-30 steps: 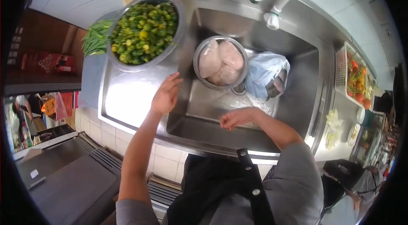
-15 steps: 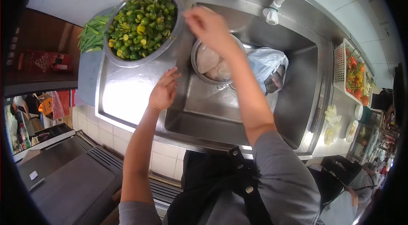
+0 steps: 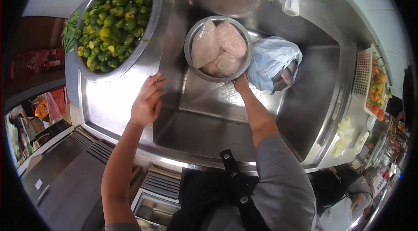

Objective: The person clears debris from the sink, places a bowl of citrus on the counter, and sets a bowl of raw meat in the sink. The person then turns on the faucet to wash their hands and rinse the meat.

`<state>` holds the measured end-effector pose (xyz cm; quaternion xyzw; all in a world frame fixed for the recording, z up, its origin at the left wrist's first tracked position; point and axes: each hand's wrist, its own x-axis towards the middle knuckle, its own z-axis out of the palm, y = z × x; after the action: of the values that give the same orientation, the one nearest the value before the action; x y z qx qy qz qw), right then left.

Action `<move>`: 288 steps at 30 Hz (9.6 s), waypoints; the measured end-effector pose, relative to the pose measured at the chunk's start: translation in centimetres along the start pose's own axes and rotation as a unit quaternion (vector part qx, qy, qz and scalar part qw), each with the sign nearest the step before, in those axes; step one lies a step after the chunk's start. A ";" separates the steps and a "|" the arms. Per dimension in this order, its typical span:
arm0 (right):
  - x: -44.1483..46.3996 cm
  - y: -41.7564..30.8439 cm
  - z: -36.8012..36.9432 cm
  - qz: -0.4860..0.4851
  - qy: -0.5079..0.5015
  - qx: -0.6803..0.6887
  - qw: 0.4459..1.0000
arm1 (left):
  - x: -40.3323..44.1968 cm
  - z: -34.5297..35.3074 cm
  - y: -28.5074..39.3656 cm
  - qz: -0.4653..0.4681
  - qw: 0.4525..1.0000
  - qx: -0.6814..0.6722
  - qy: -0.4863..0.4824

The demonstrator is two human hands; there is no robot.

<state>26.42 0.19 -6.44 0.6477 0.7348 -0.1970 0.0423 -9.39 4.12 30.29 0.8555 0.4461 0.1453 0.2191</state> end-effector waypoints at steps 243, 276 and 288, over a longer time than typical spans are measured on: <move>-13.6 6.0 -1.1 0.022 0.016 0.188 0.982 | -0.3 0.7 0.6 0.021 0.999 0.026 0.016; -27.1 -3.4 -25.7 -0.117 -0.270 0.303 0.906 | -1.1 0.6 0.9 0.034 0.999 0.025 0.024; -30.6 -7.3 -29.0 -0.127 -0.148 0.318 0.928 | -2.0 1.1 0.5 0.016 0.998 0.022 0.051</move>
<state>29.79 -19.00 31.61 0.4921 0.6949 -0.5177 -0.0835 -9.72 1.94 29.52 0.8587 0.4459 0.1825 0.1746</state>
